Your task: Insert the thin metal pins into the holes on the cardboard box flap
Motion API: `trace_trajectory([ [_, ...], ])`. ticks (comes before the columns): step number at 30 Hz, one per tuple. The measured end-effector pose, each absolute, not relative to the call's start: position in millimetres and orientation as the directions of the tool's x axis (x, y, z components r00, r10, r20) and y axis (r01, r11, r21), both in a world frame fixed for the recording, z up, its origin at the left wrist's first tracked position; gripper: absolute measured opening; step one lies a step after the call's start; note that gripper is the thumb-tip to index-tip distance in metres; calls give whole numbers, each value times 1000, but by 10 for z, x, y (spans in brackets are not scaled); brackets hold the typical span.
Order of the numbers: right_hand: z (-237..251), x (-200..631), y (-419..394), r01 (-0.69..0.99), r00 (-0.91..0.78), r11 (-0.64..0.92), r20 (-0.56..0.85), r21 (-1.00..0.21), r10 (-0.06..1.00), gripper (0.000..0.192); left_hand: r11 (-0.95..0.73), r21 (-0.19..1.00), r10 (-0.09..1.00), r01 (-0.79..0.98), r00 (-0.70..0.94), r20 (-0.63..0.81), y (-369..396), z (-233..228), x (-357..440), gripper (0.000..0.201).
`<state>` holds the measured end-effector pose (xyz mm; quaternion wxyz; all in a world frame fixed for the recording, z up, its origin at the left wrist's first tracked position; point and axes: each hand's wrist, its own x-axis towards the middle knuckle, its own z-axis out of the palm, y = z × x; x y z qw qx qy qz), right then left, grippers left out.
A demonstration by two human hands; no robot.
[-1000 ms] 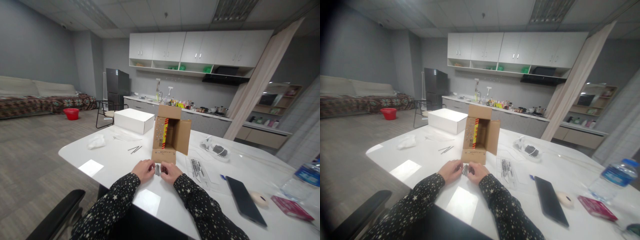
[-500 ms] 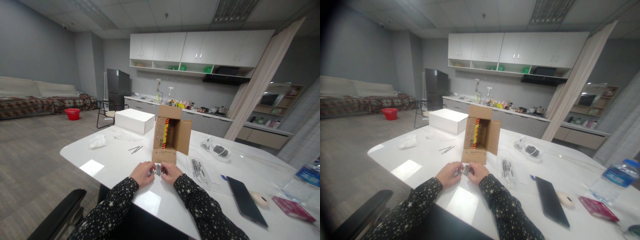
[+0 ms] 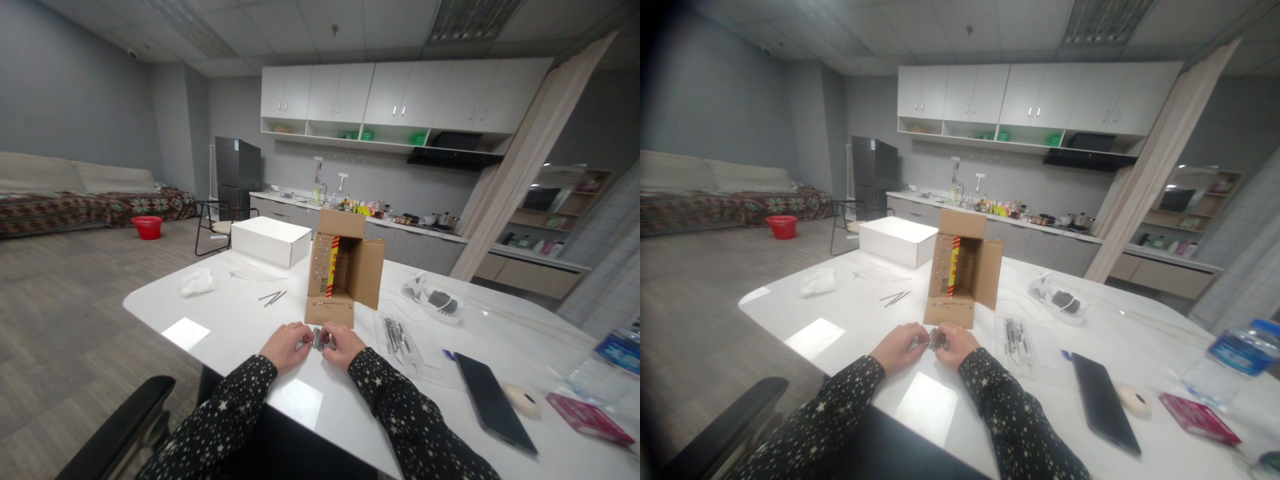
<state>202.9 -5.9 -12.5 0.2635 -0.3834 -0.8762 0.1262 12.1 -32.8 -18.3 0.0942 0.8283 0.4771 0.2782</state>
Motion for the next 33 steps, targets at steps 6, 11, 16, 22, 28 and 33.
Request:
trace_trajectory([
  [6, -132, 2023, -81, 564, -601, 702, 367, -435, 710, 20, -524, 424, 846, 739, 392, 361, -339, -187, 118, 16],
  [11, -143, 2002, -91, 548, -613, 720, 380, -426, 692, 18, -526, 410, 843, 745, 395, 365, -348, -186, 124, 18],
  [16, -147, 1997, -87, 539, -602, 715, 390, -444, 696, 14, -514, 420, 851, 748, 387, 355, -352, -164, 129, 15],
  [22, -164, 1996, -72, 514, -615, 731, 401, -449, 679, 14, -511, 421, 854, 749, 390, 343, -358, -143, 132, 12],
  [28, -177, 1987, -60, 532, -606, 722, 397, -442, 689, 15, -522, 426, 847, 739, 389, 362, -329, -186, 119, 12],
  [33, -163, 1988, -63, 538, -603, 712, 384, -450, 699, 14, -514, 423, 853, 747, 394, 341, -350, -155, 118, 13],
])
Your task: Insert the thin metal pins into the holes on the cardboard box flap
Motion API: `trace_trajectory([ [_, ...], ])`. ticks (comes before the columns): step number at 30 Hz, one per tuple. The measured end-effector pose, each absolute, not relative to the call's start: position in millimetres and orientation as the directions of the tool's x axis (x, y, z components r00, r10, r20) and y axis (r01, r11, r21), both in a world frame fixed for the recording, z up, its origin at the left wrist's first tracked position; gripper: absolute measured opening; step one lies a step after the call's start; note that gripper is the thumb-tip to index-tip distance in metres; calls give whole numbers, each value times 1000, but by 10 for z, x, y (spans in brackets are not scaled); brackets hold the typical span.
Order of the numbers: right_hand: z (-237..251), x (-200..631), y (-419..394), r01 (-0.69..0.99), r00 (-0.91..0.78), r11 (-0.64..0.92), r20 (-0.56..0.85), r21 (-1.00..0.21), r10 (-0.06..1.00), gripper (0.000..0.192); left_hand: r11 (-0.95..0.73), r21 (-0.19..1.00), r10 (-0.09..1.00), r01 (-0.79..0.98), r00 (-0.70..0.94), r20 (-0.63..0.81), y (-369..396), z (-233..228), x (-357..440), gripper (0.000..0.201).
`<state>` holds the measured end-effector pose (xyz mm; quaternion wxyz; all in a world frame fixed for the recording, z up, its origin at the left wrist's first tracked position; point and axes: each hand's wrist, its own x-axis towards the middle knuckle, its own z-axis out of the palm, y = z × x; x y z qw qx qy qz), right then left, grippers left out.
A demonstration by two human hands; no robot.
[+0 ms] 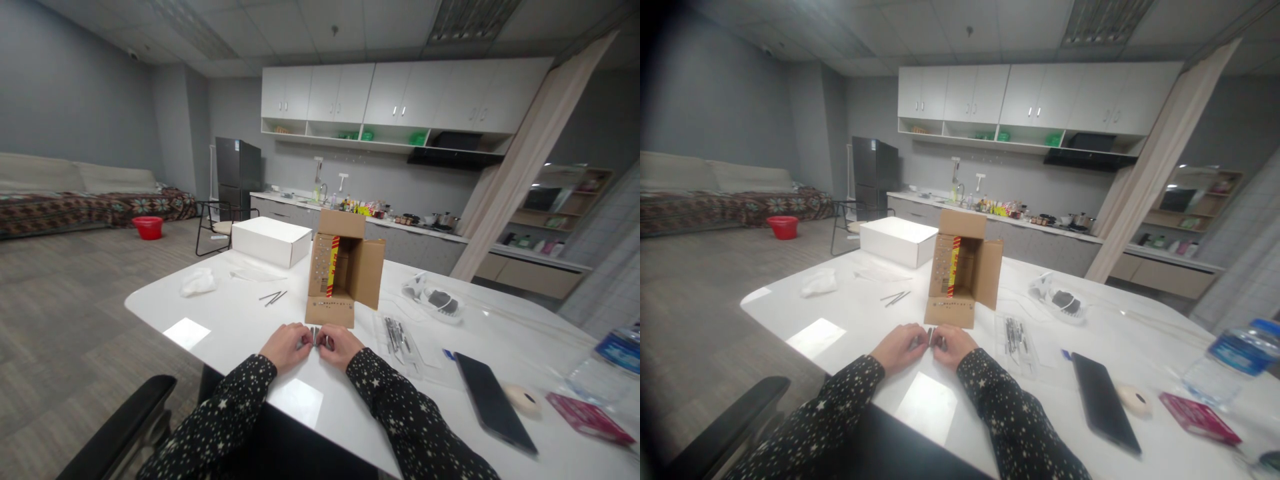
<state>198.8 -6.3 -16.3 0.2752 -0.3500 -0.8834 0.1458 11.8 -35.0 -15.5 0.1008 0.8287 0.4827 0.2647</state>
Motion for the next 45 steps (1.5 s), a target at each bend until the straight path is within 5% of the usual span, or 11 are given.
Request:
trace_trajectory([
  [45, -174, 1955, -87, 550, -587, 712, 404, -437, 702, 10, -511, 406, 854, 758, 394, 340, -364, -150, 118, 12],
])
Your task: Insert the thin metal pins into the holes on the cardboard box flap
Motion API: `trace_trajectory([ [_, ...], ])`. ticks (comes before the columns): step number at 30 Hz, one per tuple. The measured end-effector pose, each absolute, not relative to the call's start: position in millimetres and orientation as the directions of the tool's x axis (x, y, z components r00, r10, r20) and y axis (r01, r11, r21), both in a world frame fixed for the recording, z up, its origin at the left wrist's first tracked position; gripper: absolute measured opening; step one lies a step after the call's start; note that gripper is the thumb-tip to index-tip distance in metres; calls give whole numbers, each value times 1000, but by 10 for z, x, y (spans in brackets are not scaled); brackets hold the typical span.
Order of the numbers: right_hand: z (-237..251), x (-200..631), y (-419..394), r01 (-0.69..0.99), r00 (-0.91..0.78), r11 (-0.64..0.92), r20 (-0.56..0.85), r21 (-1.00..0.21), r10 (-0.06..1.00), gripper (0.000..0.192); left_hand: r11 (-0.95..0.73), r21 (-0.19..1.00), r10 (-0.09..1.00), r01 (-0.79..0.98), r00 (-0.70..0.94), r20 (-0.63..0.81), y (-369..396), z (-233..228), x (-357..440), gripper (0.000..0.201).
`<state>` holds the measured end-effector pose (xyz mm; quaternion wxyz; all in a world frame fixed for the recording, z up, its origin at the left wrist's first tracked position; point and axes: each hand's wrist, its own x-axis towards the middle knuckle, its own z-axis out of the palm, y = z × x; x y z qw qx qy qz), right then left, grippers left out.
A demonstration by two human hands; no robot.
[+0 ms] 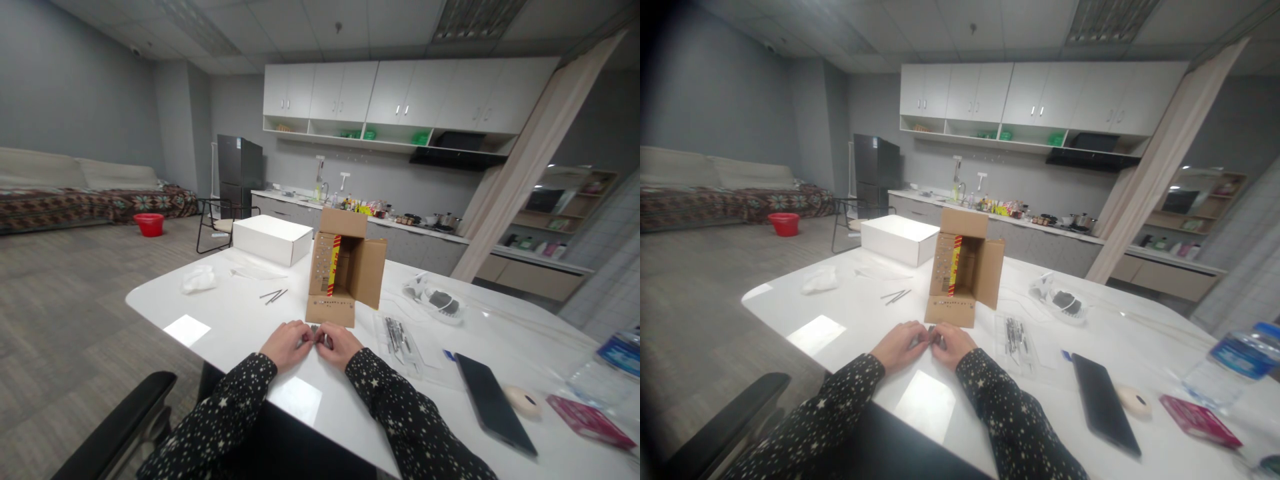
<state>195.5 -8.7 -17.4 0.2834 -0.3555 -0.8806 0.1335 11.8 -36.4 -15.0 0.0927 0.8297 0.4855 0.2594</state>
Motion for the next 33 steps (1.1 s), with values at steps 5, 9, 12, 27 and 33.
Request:
trace_trajectory([
  [5, -183, 1966, -69, 542, -575, 709, 417, -451, 704, 15, -506, 407, 856, 760, 386, 343, -385, -134, 124, 10],
  [9, -185, 1976, -52, 538, -570, 709, 423, -455, 704, 17, -521, 405, 846, 751, 394, 359, -365, -154, 119, 11],
  [12, -184, 1973, -52, 531, -575, 720, 433, -447, 694, 15, -525, 405, 843, 748, 393, 367, -352, -165, 113, 11],
  [27, -199, 1965, -38, 516, -583, 729, 439, -450, 684, 12, -534, 406, 838, 742, 399, 373, -337, -187, 103, 13],
  [33, -197, 1957, -41, 519, -582, 732, 445, -442, 681, 11, -538, 403, 834, 740, 400, 379, -337, -205, 101, 12],
])
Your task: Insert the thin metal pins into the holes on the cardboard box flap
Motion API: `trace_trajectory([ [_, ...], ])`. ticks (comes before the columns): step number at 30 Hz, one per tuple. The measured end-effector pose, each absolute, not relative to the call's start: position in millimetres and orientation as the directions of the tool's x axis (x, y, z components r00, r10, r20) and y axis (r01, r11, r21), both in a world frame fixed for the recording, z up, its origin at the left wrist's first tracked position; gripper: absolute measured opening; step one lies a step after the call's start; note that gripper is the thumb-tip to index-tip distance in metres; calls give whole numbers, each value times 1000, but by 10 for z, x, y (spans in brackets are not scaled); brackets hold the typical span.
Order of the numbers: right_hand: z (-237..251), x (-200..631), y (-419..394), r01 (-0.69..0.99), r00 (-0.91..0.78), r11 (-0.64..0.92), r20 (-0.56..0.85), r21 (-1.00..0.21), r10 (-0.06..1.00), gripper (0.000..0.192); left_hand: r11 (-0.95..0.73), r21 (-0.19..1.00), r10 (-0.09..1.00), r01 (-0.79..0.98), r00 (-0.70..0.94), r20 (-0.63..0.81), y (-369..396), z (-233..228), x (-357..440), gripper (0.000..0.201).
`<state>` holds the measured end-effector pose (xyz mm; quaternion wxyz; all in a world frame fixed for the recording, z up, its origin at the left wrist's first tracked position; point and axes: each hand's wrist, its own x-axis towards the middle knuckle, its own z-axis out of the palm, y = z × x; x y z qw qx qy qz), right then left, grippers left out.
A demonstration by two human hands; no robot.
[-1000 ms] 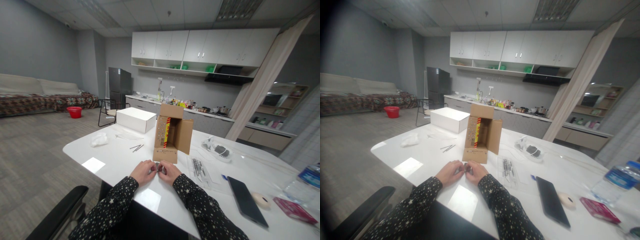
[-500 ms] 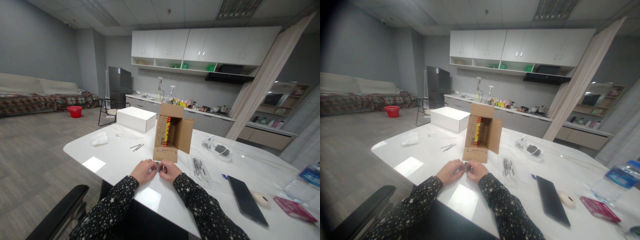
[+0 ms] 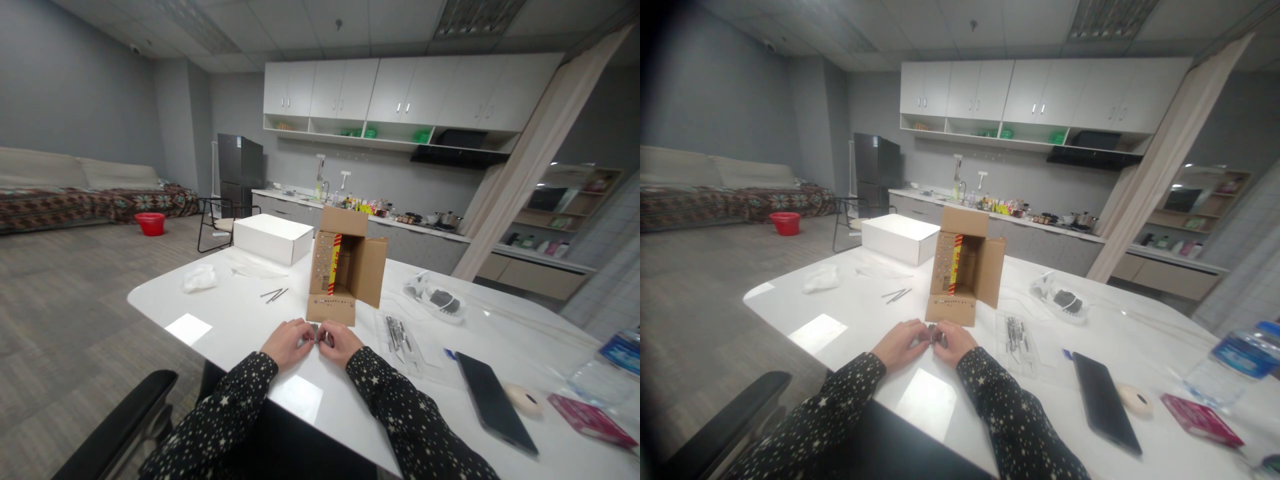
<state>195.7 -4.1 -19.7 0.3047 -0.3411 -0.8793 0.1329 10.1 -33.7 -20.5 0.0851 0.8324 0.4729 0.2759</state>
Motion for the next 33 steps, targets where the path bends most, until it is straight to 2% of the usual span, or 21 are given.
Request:
trace_trajectory([
  [8, -191, 1942, -53, 506, -534, 710, 468, -490, 704, 11, -522, 407, 845, 749, 392, 363, -355, -167, 115, 12],
  [15, -333, 1976, 202, 395, -305, 576, 490, -715, 817, 3, -494, 426, 862, 758, 362, 355, -368, -147, 132, 15],
  [18, -347, 1995, 331, 277, -166, 501, 472, -820, 866, 14, -476, 432, 871, 766, 346, 348, -379, -125, 136, 16],
  [22, -296, 1999, 402, 148, -118, 340, 325, -929, 938, 32, -471, 431, 874, 770, 339, 349, -384, -118, 136, 16],
  [26, -269, 1976, 414, 97, -144, 284, 269, -954, 952, 40, -464, 429, 875, 775, 326, 358, -375, -132, 138, 16],
  [33, -310, 1942, 456, 165, -186, 310, 279, -936, 942, 42, -454, 413, 875, 790, 307, 375, -361, -147, 150, 17],
])
